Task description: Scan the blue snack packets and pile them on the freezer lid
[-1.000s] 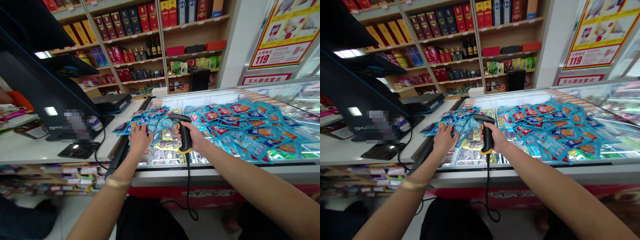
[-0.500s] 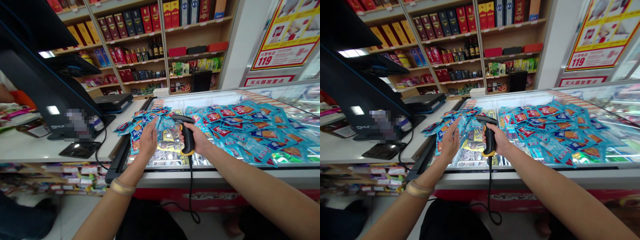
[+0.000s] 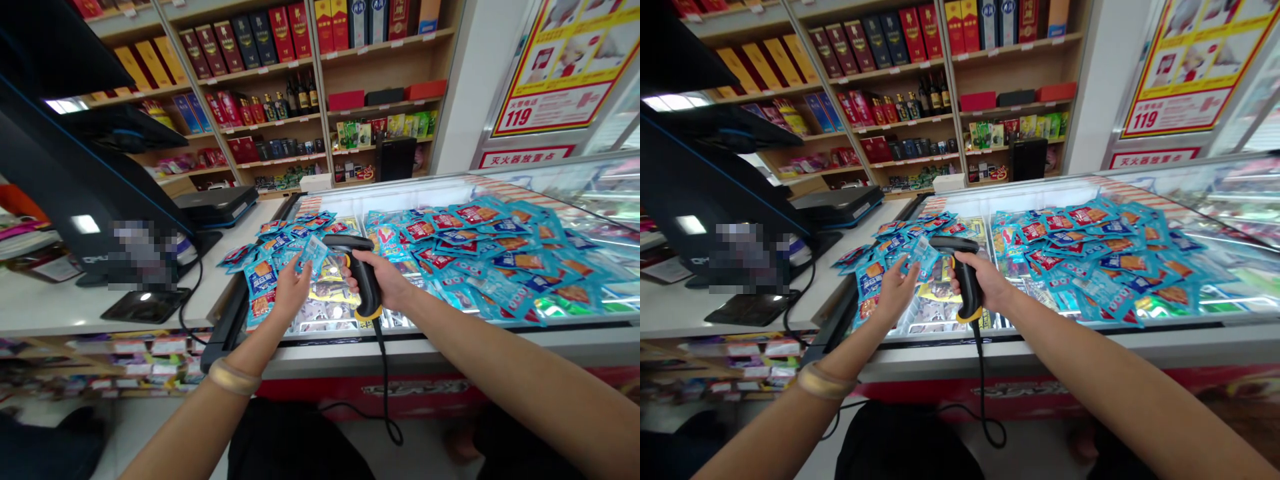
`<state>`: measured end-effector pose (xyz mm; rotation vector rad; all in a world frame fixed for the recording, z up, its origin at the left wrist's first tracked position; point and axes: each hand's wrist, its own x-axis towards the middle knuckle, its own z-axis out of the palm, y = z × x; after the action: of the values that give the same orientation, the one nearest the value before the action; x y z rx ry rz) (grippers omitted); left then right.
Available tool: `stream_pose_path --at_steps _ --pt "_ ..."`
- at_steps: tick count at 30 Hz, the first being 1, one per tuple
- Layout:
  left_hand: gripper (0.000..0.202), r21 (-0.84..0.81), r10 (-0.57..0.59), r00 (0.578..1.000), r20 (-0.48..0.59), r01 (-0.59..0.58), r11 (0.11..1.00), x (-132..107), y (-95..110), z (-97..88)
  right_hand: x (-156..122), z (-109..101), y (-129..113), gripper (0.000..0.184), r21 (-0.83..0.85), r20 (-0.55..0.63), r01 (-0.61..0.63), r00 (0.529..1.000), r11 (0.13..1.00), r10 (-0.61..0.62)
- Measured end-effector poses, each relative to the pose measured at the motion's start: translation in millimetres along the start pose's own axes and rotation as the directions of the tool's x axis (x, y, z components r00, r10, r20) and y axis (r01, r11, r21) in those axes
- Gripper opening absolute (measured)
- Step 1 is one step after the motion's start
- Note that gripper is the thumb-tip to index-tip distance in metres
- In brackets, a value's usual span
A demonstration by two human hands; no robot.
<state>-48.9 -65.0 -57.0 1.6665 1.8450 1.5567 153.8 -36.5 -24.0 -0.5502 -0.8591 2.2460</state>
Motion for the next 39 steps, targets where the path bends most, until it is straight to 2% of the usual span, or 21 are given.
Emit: stream_pose_path --at_steps 13,17,19,22,24,26,29,32,34,37,39 --pt "0.043 0.076 0.014 1.000 0.005 -0.015 0.997 -1.9 -0.1 -2.8 2.2 -0.2 1.1 0.021 -0.011 -0.007 -0.020 1.000 1.000 0.019" --pt "0.045 0.130 0.070 0.997 0.019 -0.072 0.989 2.7 11.7 -5.2 -6.3 0.0 -7.6 0.021 0.038 0.012 0.025 1.000 0.999 -0.025" --pt "0.046 0.141 0.138 0.990 0.034 -0.141 0.980 8.0 23.8 0.8 -16.8 -4.2 -18.0 0.020 0.061 0.023 0.068 0.997 0.996 -0.070" --pt "0.043 0.119 0.312 0.946 0.088 -0.321 0.940 15.7 51.4 25.2 -42.2 -18.9 -40.3 0.020 0.089 -0.003 0.171 0.985 0.981 -0.171" --pt "0.039 0.085 0.458 0.875 0.158 -0.474 0.877 18.9 74.3 50.4 -64.4 -33.7 -57.7 0.019 0.090 -0.053 0.251 0.968 0.964 -0.247" --pt "0.037 0.046 0.572 0.785 0.236 -0.597 0.801 20.6 98.1 79.8 -88.2 -51.0 -75.5 0.019 0.069 -0.121 0.333 0.938 0.940 -0.324" --pt "0.037 -0.002 0.654 0.682 0.328 -0.691 0.722 22.3 131.3 126.8 -121.6 -78.4 -99.1 0.018 0.030 -0.225 0.447 0.874 0.894 -0.430" --pt "0.040 -0.003 0.654 0.644 0.397 -0.712 0.702 24.6 158.7 170.9 -147.5 -103.0 -114.6 0.017 0.005 -0.310 0.516 0.815 0.857 -0.489" --pt "0.044 0.054 0.600 0.652 0.463 -0.697 0.715 25.5 173.0 194.6 -159.7 -116.1 -119.7 0.016 -0.002 -0.350 0.544 0.785 0.839 -0.511" --pt "0.045 0.215 0.440 0.667 0.601 -0.665 0.715 23.4 187.1 217.3 -170.8 -130.3 -121.2 0.016 0.004 -0.385 0.560 0.766 0.829 -0.515" --pt "0.050 0.287 0.341 0.656 0.673 -0.656 0.698 20.3 191.0 223.9 -173.9 -136.6 -120.0 0.017 0.008 -0.400 0.558 0.763 0.830 -0.509"
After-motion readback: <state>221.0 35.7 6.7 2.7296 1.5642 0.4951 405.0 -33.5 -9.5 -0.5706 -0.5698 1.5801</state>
